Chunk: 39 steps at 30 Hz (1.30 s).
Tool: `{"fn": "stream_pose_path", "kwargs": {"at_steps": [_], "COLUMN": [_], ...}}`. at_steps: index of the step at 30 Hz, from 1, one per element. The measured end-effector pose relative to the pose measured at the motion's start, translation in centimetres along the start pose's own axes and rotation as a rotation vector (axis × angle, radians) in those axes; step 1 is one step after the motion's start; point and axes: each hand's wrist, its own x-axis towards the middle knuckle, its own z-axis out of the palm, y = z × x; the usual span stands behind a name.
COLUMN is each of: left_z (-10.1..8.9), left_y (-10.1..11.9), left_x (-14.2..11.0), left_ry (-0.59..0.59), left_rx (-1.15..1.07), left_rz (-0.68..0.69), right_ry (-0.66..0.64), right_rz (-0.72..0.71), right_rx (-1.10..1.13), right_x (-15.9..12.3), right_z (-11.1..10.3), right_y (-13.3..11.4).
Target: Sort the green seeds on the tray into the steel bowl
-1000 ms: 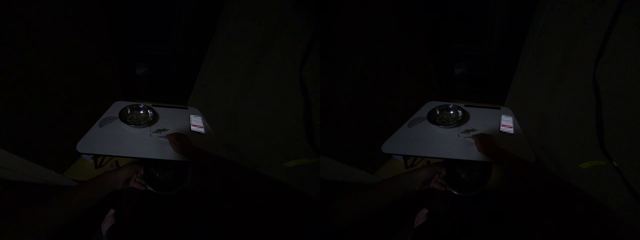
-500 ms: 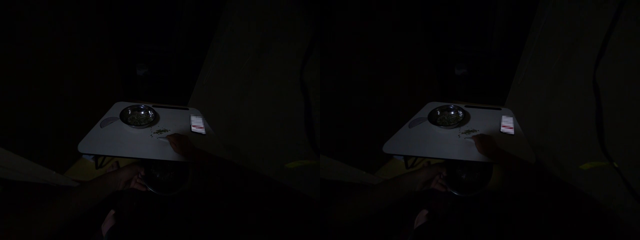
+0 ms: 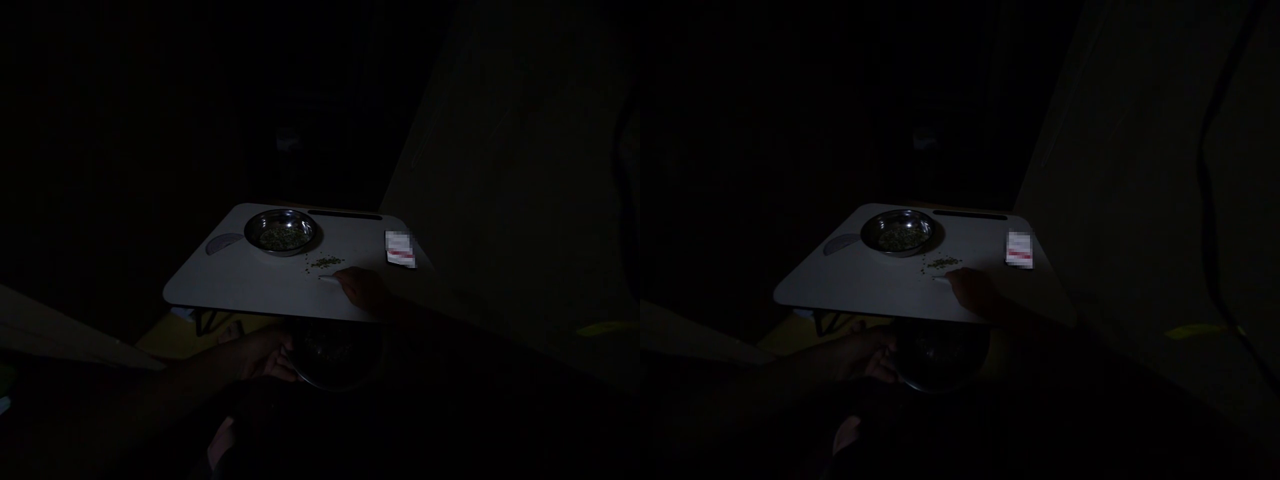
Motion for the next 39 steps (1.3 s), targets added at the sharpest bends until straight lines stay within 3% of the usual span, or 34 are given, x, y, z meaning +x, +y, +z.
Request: {"fn": "stream_pose_path", "kwargs": {"at_steps": [18, 27, 39], "left_z": [0.0, -0.5, 0.0], "left_y": [0.1, -0.2, 0.0], "left_x": [-0.1, 0.4, 0.1], "left_ry": [0.032, 0.015, 0.034], "left_rx": [0.007, 0.034, 0.023], "left_rz": [0.019, 0.029, 0.016], "right_ry": [-0.040, -0.024, -0.034], "right_rz": [-0.091, -0.234, -0.270], "right_rx": [0.087, 0.171, 0.198], "right_x": [-1.4, -2.8, -3.7], "right_z": [-0.8, -0.9, -1.4], "right_y": [-1.4, -2.7, -4.0]}}
